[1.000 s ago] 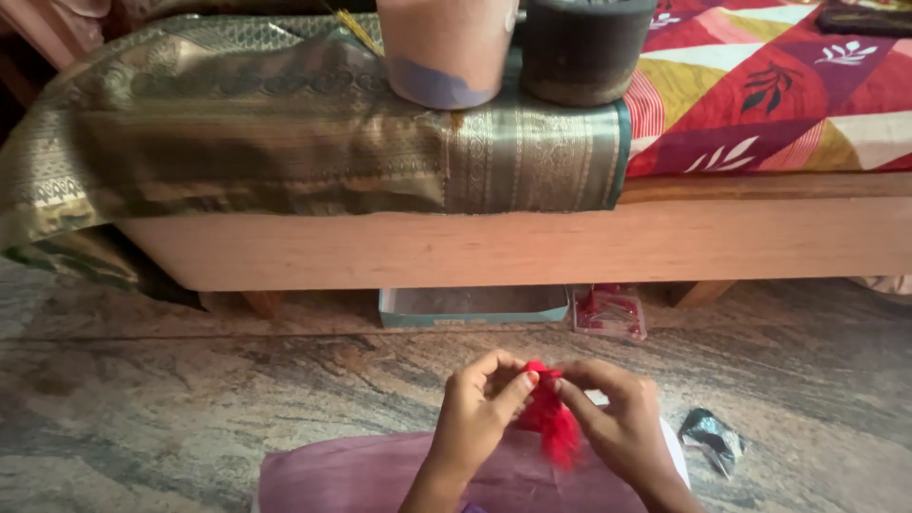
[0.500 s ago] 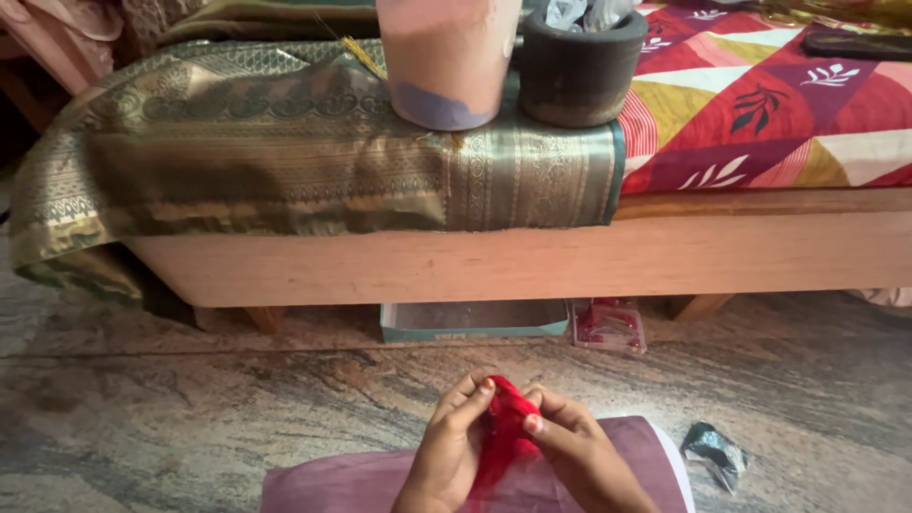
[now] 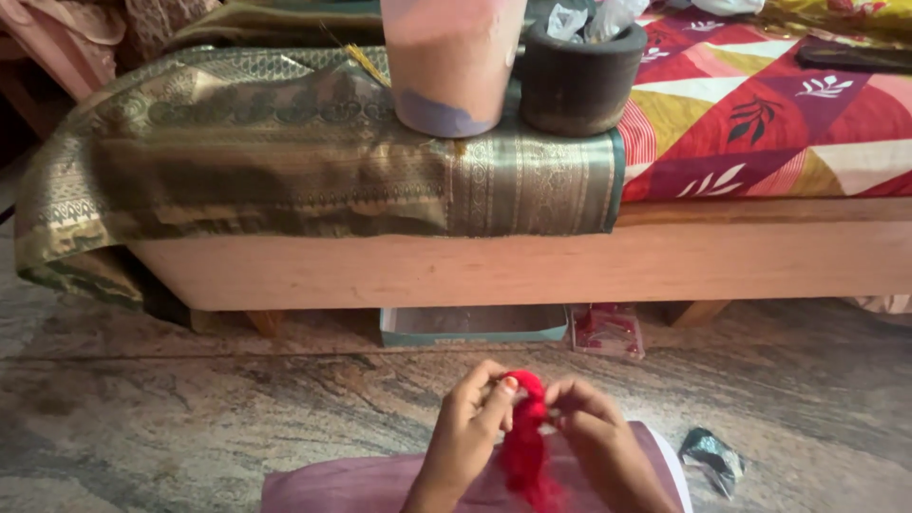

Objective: Cutting and combing red synthetic hair or yarn on a purple fabric surface.

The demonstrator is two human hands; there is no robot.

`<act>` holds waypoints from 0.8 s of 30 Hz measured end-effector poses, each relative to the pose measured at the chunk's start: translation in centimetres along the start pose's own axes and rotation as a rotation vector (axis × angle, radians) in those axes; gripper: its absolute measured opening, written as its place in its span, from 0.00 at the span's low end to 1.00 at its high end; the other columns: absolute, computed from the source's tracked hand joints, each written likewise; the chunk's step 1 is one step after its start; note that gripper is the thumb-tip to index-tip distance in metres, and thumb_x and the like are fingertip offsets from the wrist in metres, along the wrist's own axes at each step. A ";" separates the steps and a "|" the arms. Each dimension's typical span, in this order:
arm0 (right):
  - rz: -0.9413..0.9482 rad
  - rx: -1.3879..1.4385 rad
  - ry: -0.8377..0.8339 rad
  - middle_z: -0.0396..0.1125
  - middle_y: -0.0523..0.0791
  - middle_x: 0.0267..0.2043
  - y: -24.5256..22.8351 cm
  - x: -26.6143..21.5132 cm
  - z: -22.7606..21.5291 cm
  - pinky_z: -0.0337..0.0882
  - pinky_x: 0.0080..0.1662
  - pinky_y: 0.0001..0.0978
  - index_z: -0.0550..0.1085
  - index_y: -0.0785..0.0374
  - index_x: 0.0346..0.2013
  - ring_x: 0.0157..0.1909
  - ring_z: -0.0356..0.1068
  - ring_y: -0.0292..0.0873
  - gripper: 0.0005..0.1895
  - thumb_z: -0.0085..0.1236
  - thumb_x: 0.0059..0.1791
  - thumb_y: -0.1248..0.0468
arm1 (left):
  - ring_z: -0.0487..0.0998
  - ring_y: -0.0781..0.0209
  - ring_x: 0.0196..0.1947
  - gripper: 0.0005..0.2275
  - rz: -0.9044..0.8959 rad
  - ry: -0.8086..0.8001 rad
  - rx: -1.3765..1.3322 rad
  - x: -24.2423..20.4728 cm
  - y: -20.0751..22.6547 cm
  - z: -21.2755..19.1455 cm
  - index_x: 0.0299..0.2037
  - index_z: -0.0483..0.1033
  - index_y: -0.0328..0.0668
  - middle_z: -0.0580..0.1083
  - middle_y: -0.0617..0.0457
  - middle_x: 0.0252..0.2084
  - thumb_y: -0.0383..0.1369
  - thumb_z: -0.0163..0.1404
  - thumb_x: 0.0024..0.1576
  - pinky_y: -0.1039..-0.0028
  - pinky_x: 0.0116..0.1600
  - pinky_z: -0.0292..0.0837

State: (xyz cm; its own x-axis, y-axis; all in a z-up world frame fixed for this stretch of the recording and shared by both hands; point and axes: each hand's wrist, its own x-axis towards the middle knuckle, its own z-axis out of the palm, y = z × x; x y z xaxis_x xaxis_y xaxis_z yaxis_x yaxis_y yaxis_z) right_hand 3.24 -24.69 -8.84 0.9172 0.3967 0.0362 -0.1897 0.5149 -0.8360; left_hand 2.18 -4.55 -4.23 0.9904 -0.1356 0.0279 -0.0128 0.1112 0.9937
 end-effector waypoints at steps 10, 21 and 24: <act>0.107 -0.215 -0.047 0.69 0.52 0.47 -4.7 2.0 4.2 0.72 0.51 0.41 0.63 0.62 0.62 0.46 0.71 0.46 0.30 0.57 0.46 0.73 | 0.78 0.71 0.23 0.07 0.080 -0.048 0.301 1.2 3.0 -0.3 0.39 0.78 0.38 0.78 0.57 0.24 0.33 0.49 0.63 0.79 0.28 0.72; 0.371 -0.581 -0.216 0.77 0.45 0.36 -8.1 1.7 2.0 0.76 0.51 0.32 0.78 0.68 0.39 0.40 0.76 0.39 0.07 0.59 0.49 0.67 | 0.67 0.77 0.22 0.04 -0.030 -0.368 -0.107 0.8 -0.1 -0.5 0.42 0.75 0.40 0.75 0.59 0.26 0.31 0.54 0.62 0.85 0.27 0.59; 0.380 -0.886 -0.191 0.75 0.46 0.35 -9.0 1.5 1.2 0.75 0.48 0.33 0.79 0.65 0.38 0.41 0.73 0.40 0.09 0.58 0.51 0.62 | 0.72 0.74 0.26 0.08 -0.047 -0.343 0.003 0.7 0.4 -1.0 0.43 0.72 0.41 0.77 0.56 0.28 0.30 0.57 0.58 0.85 0.31 0.64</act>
